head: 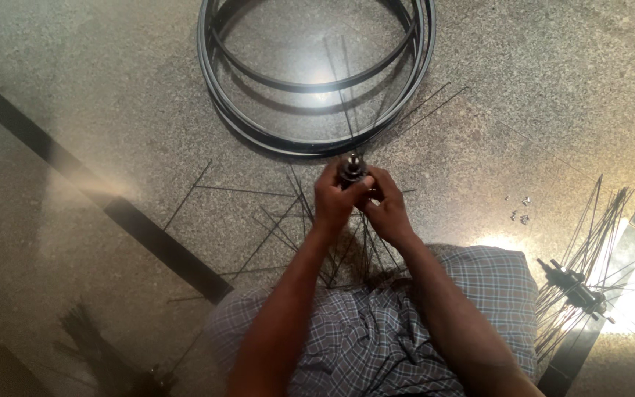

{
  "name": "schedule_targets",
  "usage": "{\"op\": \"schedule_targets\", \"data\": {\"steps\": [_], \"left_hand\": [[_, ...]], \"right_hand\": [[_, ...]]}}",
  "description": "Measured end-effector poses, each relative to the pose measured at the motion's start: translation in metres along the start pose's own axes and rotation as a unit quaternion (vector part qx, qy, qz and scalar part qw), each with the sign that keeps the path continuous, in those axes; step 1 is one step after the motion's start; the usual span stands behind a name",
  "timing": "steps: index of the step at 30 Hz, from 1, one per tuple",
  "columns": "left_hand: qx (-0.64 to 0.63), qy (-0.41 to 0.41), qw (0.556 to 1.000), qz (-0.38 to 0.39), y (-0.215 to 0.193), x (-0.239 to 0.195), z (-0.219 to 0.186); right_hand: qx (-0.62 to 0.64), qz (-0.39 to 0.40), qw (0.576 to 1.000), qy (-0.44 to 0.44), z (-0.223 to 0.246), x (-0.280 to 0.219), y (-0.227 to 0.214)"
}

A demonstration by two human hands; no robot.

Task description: The person is assembling a bicycle wheel by inserting spokes into the hub and organizing them. They handle the hub and spokes by hand, arranging the spokes in a radial pattern around the hub.

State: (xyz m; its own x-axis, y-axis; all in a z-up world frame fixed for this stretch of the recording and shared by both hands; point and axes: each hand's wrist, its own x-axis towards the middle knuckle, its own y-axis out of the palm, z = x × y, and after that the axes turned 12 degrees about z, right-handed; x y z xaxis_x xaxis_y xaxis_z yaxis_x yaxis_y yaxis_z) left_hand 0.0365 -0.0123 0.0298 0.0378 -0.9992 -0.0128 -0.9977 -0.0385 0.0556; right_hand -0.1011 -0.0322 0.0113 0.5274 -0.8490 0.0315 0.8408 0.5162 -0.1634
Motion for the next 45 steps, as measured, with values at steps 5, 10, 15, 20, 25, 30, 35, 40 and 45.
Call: {"op": "schedule_targets", "data": {"steps": [5, 10, 15, 20, 25, 30, 35, 40, 45], "left_hand": [[0.014, 0.079, 0.997, -0.013, -0.017, 0.002, -0.009], [0.076, 0.125, 0.989, -0.01, -0.017, 0.0, -0.014], [0.079, 0.145, 0.986, -0.01, -0.015, 0.001, -0.012], [0.078, 0.164, 0.983, -0.026, -0.015, 0.004, -0.01], [0.042, 0.129, 0.99, -0.026, -0.013, 0.007, -0.013], [0.028, 0.165, 0.986, -0.008, -0.008, 0.009, -0.018], [0.035, 0.171, 0.985, -0.003, -0.003, 0.009, -0.019], [0.049, 0.183, 0.982, -0.026, -0.005, 0.01, -0.02], [-0.005, 0.158, 0.987, -0.028, -0.008, 0.007, -0.025]], "right_hand": [[0.013, -0.014, 1.0, 0.006, -0.003, -0.001, -0.001], [-0.066, -0.047, 0.997, -0.001, -0.008, -0.003, -0.006], [-0.129, -0.071, 0.989, -0.007, -0.016, -0.002, -0.007], [-0.205, -0.097, 0.973, -0.036, -0.016, -0.001, -0.006], [-0.249, -0.111, 0.959, -0.071, -0.006, -0.002, 0.0], [-0.199, -0.103, 0.971, -0.085, -0.003, -0.004, 0.0], [-0.013, -0.062, 0.998, 0.002, -0.015, -0.005, 0.007], [0.085, -0.023, 0.996, 0.005, -0.022, -0.004, 0.007], [0.087, 0.016, 0.996, 0.023, -0.014, -0.004, 0.009]]}}
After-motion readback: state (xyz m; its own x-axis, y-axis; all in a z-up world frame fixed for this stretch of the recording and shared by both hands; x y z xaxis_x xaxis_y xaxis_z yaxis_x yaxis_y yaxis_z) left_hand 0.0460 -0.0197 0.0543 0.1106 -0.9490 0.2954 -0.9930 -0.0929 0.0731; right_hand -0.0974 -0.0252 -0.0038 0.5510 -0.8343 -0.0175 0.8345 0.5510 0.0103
